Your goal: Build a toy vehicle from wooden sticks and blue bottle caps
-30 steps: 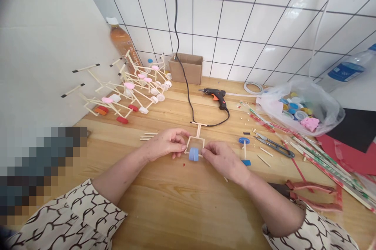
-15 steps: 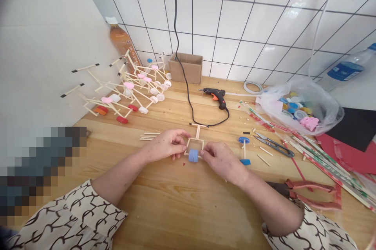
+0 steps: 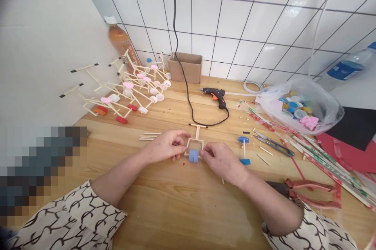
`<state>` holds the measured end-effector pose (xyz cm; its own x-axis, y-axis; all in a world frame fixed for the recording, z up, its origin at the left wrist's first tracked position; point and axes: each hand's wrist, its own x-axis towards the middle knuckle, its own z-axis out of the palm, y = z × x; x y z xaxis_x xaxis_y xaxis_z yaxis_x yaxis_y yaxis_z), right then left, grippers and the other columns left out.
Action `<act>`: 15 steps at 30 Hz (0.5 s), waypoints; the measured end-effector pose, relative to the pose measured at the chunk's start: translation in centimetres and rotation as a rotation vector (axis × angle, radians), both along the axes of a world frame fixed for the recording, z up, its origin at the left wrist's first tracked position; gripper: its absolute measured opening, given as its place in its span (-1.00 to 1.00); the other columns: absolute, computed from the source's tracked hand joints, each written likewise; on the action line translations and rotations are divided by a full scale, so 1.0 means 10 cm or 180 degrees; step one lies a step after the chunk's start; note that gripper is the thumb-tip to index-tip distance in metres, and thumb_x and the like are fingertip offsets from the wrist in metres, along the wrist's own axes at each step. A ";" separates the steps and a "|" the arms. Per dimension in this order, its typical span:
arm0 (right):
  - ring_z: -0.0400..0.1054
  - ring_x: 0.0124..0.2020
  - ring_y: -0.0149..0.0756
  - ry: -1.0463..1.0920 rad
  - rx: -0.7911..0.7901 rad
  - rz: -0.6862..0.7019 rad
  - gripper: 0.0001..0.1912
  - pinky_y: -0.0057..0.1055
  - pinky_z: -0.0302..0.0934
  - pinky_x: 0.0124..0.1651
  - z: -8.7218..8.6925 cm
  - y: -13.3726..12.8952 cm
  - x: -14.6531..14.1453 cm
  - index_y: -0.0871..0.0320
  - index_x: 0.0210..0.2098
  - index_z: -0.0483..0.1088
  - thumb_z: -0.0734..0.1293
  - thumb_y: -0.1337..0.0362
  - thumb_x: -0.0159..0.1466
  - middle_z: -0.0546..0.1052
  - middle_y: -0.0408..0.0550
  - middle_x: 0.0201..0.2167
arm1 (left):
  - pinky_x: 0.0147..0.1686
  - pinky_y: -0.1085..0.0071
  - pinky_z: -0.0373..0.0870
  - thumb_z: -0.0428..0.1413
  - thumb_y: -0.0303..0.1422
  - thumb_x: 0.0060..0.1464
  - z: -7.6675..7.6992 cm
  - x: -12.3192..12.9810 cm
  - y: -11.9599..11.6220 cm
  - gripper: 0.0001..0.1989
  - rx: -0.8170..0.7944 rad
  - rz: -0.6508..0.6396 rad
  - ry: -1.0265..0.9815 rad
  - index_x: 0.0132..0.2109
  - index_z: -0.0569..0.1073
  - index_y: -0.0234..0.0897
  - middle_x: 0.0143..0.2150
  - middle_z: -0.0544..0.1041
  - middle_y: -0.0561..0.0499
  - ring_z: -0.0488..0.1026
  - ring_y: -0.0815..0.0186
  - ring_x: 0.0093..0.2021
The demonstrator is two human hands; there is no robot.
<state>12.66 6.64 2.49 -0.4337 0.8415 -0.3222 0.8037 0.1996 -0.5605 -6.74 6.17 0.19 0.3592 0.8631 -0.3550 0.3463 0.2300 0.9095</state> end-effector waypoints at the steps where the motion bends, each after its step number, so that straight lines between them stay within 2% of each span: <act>1: 0.16 -0.58 -0.38 -0.0007 0.0018 0.0004 -0.72 -0.43 -0.04 -0.52 0.00 0.00 0.00 0.14 -0.59 0.29 0.15 0.20 0.20 0.34 -0.17 -0.65 | -0.62 0.51 0.33 0.03 -0.48 -0.08 0.00 0.00 0.00 -0.54 0.0004 -0.0003 0.0011 0.04 0.28 -0.46 -0.54 0.41 0.10 0.36 0.41 -0.59; 15: 0.17 -0.58 -0.39 0.0045 0.0248 0.0100 -0.71 -0.43 -0.01 -0.52 -0.04 0.02 0.08 0.14 -0.57 0.32 0.12 0.20 0.21 0.36 -0.17 -0.64 | -0.61 0.52 0.33 0.06 -0.42 -0.06 0.03 -0.02 -0.01 -0.56 0.0043 0.0019 0.0009 0.03 0.30 -0.42 -0.53 0.41 0.09 0.37 0.41 -0.58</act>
<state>13.47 6.83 2.12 -0.4642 0.8497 -0.2499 0.7885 0.2680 -0.5537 -6.92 6.09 0.46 0.3529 0.8700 -0.3442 0.3475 0.2197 0.9116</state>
